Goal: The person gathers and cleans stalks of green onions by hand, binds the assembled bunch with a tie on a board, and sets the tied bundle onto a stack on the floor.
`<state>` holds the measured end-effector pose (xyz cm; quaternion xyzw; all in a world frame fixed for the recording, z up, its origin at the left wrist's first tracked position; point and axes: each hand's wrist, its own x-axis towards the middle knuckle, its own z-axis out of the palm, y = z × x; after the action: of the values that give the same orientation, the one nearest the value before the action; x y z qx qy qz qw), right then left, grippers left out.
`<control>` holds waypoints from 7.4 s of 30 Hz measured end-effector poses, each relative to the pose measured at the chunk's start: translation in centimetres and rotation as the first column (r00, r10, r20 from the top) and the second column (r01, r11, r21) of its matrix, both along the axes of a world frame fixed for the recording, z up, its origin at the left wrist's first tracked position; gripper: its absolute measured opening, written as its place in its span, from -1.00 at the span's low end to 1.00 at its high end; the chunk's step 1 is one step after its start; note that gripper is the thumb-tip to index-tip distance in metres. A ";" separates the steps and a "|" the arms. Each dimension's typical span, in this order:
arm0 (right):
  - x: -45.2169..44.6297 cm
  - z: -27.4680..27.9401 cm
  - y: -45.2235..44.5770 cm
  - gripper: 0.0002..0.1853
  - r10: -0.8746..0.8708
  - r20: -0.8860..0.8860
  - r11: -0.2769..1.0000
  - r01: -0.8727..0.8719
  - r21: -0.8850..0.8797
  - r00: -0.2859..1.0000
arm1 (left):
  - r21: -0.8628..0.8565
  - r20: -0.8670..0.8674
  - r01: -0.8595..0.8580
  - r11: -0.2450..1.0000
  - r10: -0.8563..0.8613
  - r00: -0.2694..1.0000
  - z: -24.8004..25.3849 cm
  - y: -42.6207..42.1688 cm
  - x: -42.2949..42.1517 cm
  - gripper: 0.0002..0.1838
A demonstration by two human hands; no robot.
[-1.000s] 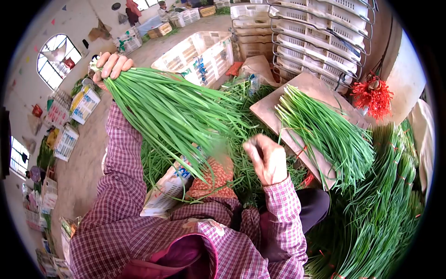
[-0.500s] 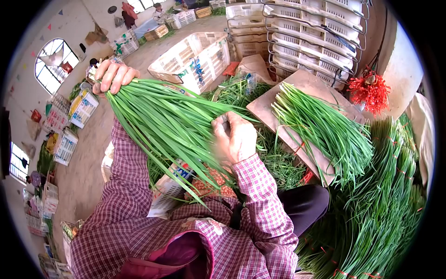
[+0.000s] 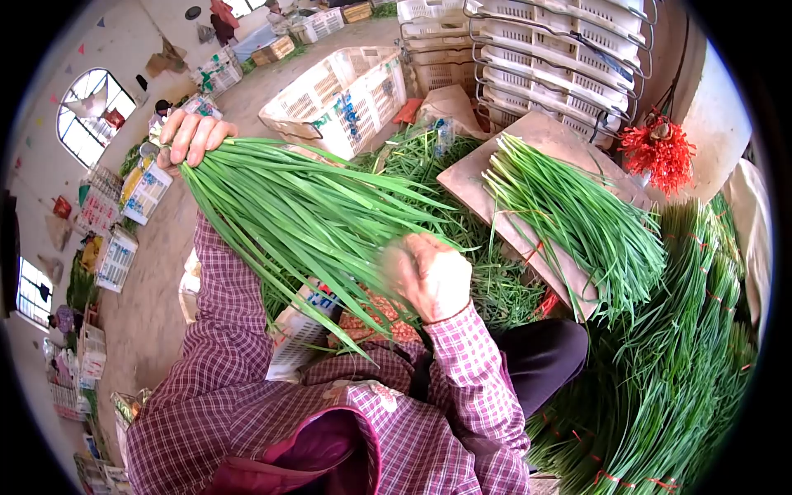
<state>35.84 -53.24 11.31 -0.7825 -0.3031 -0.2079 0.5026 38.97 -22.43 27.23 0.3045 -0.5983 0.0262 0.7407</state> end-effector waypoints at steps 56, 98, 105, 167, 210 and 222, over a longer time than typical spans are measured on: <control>2.8 -12.2 -1.4 -0.83 -0.109 -0.377 0.845 -0.114 -0.523 0.920 | 0.614 0.788 -0.764 -0.200 0.224 0.574 -29.6 -16.4 -16.4 -0.88; -2.4 -8.6 16.2 -0.78 0.102 -0.507 0.836 -0.350 -0.423 0.856 | 0.996 0.039 0.014 -0.087 0.573 0.819 -28.0 -15.6 -16.3 -0.44; -2.5 -10.2 15.7 -0.81 0.226 -0.594 0.919 -0.372 -0.133 0.772 | 0.994 0.095 -0.105 -0.023 0.642 0.761 -29.3 -15.5 -16.8 -0.49; 15.0 3.6 -18.2 -0.14 -0.536 0.199 0.537 0.513 -0.670 0.821 | 0.571 0.627 -0.787 -0.233 0.743 0.235 -25.6 -27.1 12.6 -0.85; 19.4 -1.9 -15.9 -0.07 -0.507 0.174 0.479 0.443 -0.758 0.844 | 0.717 0.517 -0.673 -0.183 0.787 0.337 -25.5 -22.8 12.8 -0.83; 20.4 -3.2 -16.4 -0.01 -0.552 0.010 0.514 0.349 -0.784 0.834 | 0.580 0.560 -0.781 -0.230 0.809 0.178 -24.1 -24.2 12.0 -0.77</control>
<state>56.26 -69.64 8.13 -0.9887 -0.0824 -0.0889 0.0882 50.97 -46.62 3.09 0.9076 -0.1761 0.2160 0.3141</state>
